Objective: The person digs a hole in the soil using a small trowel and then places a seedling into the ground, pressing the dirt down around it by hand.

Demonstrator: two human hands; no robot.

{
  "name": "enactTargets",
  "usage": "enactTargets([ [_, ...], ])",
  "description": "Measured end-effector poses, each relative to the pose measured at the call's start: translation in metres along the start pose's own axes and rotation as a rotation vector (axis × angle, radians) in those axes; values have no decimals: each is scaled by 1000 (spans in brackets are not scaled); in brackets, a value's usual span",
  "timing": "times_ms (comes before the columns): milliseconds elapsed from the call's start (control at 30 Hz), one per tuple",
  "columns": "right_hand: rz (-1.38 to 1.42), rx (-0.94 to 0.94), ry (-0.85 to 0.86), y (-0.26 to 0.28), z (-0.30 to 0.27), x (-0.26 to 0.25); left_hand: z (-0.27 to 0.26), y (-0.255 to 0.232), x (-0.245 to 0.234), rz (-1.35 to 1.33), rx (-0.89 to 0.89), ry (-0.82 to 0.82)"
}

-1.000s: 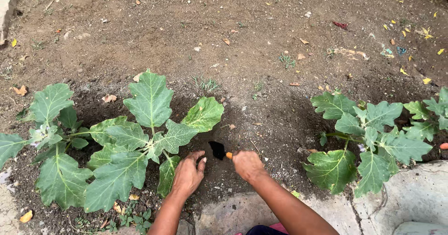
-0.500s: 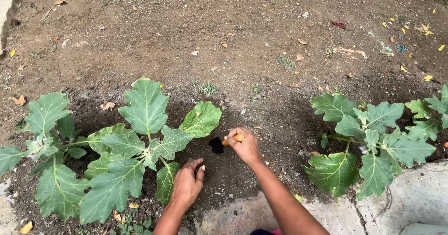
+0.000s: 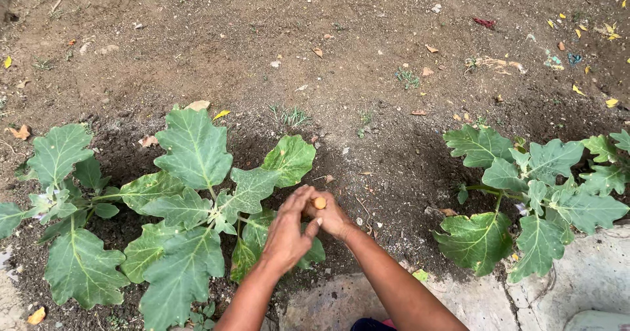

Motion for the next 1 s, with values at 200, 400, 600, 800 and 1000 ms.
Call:
enactTargets([
  [200, -233, -97, 296, -12, -30, 60, -14, 25, 25, 142, 31, 105],
  [400, -545, -73, 452, -15, -29, 67, -38, 66, 36, -118, -202, 84],
  [600, -625, -100, 189, 18, -17, 56, -13, 54, 27, 106, -135, 2],
  [800, -746, -331, 133, 30, -2, 27, 23, 15, 2, 0, -54, -17],
  [1000, -628, -374, 90, 35, 20, 13, 46, 15, 4, 25, 57, -41],
])
Point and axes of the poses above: each hand's wrist, its own z-axis towards the middle knuckle, its own x-axis out of the palm, y = z × x, the point moved 1 cm from there along z, towards the middle knuckle, and after that the axes turned 13 degrees about z, right-handed, at the moved point
